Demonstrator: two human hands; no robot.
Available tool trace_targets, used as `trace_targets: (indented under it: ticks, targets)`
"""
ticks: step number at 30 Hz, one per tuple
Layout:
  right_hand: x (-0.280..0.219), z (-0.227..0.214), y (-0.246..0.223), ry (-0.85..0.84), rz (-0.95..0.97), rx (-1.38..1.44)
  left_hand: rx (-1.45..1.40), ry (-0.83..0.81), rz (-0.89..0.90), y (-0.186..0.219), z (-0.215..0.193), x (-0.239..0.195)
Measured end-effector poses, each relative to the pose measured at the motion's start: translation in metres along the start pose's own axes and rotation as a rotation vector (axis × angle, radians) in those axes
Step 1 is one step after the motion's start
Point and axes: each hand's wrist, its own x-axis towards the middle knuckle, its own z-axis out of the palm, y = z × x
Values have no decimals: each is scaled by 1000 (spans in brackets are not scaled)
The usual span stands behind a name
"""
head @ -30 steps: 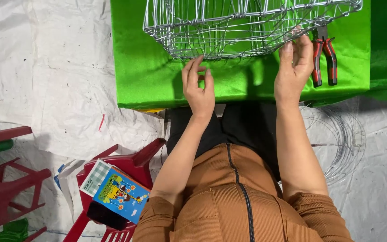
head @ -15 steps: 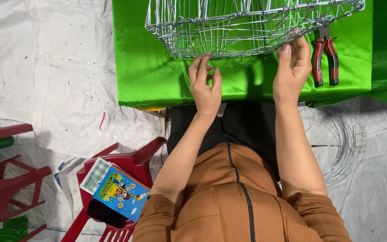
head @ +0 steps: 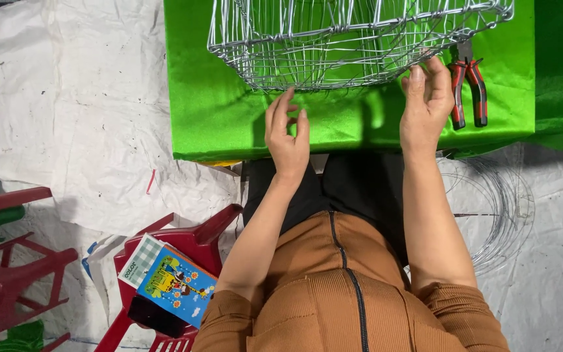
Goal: Bending and twisting metal wire to construct or repair a wire mesh frame
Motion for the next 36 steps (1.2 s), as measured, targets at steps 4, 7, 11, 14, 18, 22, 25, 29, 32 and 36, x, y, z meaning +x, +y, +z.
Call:
trace_targets:
  ticks: [4, 7, 11, 14, 18, 22, 25, 29, 32, 36]
  targets:
    - [8, -8, 2, 39, 32, 59, -32, 91, 83, 7, -21, 12]
    - [19, -13, -19, 73, 51, 99, -66, 219, 204, 28, -44, 35]
    - [47, -15, -71, 21, 200, 207, -300, 197, 150, 56, -77, 87]
    - [73, -17, -95, 1, 409, 343, -401, 14, -25, 74, -97, 139]
    - [106, -18, -105, -34, 595, 317, -432, -261, -270, 93, -96, 200]
    - [120, 1, -128, 31, 728, 340, -347, -301, -332, 119, -83, 214]
    - [123, 1, -112, -209, 671, 319, -204, -366, -451, 136, -74, 216]
    - [118, -5, -121, -249, 642, 353, -80, -457, -471, 161, -73, 216]
    - [109, -11, -138, -235, 590, 477, -166, -506, -222, 162, -86, 211]
    - [105, -24, -158, -259, 357, 571, -565, -592, 86, 165, -104, 212]
